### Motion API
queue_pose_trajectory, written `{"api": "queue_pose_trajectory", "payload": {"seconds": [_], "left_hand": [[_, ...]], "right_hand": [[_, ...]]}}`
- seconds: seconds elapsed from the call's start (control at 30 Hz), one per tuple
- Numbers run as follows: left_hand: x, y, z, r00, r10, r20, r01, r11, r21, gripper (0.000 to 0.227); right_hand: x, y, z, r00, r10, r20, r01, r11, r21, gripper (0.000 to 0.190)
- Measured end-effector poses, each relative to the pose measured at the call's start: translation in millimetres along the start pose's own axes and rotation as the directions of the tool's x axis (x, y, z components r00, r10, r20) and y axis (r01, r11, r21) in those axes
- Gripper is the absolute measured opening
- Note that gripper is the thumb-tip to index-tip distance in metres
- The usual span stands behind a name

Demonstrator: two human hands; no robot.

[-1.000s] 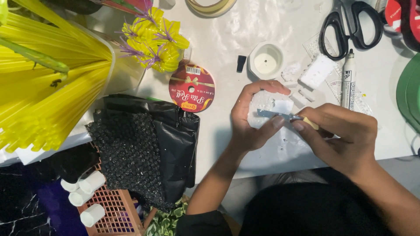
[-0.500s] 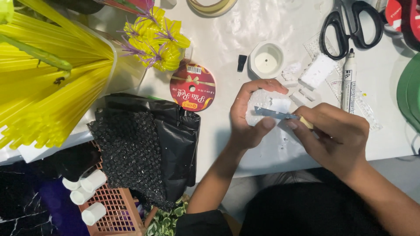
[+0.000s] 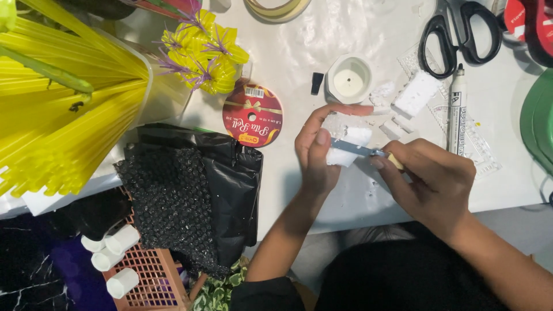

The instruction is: The person marks a foam block and uses a utility knife to carve it into a specific shape for a handicraft project.

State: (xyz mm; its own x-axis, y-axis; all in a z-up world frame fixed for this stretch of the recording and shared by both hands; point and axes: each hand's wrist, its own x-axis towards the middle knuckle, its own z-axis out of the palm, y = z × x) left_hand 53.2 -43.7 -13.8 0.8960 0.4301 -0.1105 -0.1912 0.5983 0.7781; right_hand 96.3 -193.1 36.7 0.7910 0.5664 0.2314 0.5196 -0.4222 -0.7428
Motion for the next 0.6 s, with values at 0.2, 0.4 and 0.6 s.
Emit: {"api": "queue_pose_trajectory", "payload": {"seconds": [0.2,0.4,0.6], "left_hand": [[-2,-4,-10,0.992,-0.106,0.074,0.117,0.980,-0.161,0.032],[-7,12,-15,0.945,-0.211,0.251,0.264,0.943,-0.202,0.054],[-2,33,-10,0.902,-0.337,0.269,0.376,0.920,-0.107,0.033]], "right_hand": [[-4,5,1,0.999,-0.015,-0.039,0.016,1.000,0.016,0.013],[-8,5,-6,0.987,-0.152,-0.059,0.153,0.988,0.005,0.014],[-8,3,-5,0.991,-0.120,-0.057,0.120,0.993,0.004,0.017]]}}
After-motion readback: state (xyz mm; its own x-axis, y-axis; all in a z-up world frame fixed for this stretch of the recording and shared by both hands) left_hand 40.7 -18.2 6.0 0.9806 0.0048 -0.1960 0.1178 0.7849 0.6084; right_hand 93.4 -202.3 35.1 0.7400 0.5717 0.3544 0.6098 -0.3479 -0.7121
